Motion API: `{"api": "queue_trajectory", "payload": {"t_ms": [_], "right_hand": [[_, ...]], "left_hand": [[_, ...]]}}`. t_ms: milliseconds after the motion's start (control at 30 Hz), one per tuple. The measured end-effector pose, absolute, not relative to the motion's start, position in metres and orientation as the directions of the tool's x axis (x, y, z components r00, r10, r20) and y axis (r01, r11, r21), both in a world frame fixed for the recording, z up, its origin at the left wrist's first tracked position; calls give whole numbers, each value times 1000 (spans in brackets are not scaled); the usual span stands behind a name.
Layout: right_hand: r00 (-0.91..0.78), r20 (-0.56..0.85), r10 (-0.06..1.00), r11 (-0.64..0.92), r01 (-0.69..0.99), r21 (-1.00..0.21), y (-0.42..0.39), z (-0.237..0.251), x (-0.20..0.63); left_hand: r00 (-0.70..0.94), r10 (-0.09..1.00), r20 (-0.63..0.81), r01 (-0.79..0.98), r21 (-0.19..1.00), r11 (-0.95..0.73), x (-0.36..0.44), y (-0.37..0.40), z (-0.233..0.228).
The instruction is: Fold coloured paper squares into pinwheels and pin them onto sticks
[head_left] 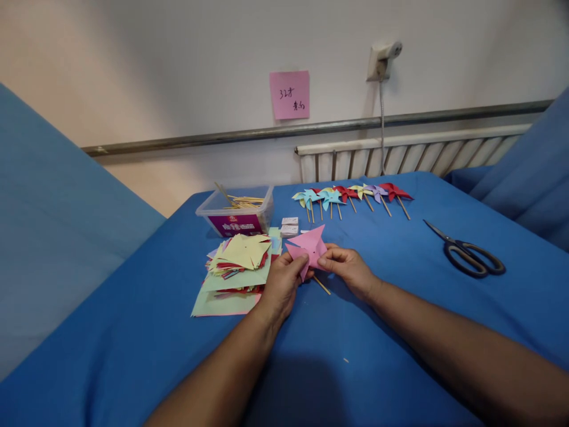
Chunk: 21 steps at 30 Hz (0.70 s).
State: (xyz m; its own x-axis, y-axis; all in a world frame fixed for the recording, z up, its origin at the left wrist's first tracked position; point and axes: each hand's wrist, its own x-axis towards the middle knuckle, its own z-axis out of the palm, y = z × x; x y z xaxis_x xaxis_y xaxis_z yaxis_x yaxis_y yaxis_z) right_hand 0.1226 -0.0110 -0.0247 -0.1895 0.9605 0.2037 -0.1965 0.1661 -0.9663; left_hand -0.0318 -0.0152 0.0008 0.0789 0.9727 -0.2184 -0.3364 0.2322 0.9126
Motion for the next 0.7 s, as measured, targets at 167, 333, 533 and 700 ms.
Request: {"api": "queue_trajectory", "payload": {"t_ms": [167,333,533,700], "right_hand": [[-237,193,952,152,-180,-972,-12,-25,122],[-211,186,960,153,-163,-975,-12,-25,122],[-177,145,974,119,-146,-982,-11,-24,121],[-171,111,979,86,-149,-985,-11,-25,120]], "left_hand": [[65,981,-183,-310,931,194,-32,-15,0],[73,981,-180,-266,944,193,-31,-16,2],[90,979,-186,-246,948,202,-30,-18,5],[85,978,-190,-251,946,206,-30,-18,7]]}}
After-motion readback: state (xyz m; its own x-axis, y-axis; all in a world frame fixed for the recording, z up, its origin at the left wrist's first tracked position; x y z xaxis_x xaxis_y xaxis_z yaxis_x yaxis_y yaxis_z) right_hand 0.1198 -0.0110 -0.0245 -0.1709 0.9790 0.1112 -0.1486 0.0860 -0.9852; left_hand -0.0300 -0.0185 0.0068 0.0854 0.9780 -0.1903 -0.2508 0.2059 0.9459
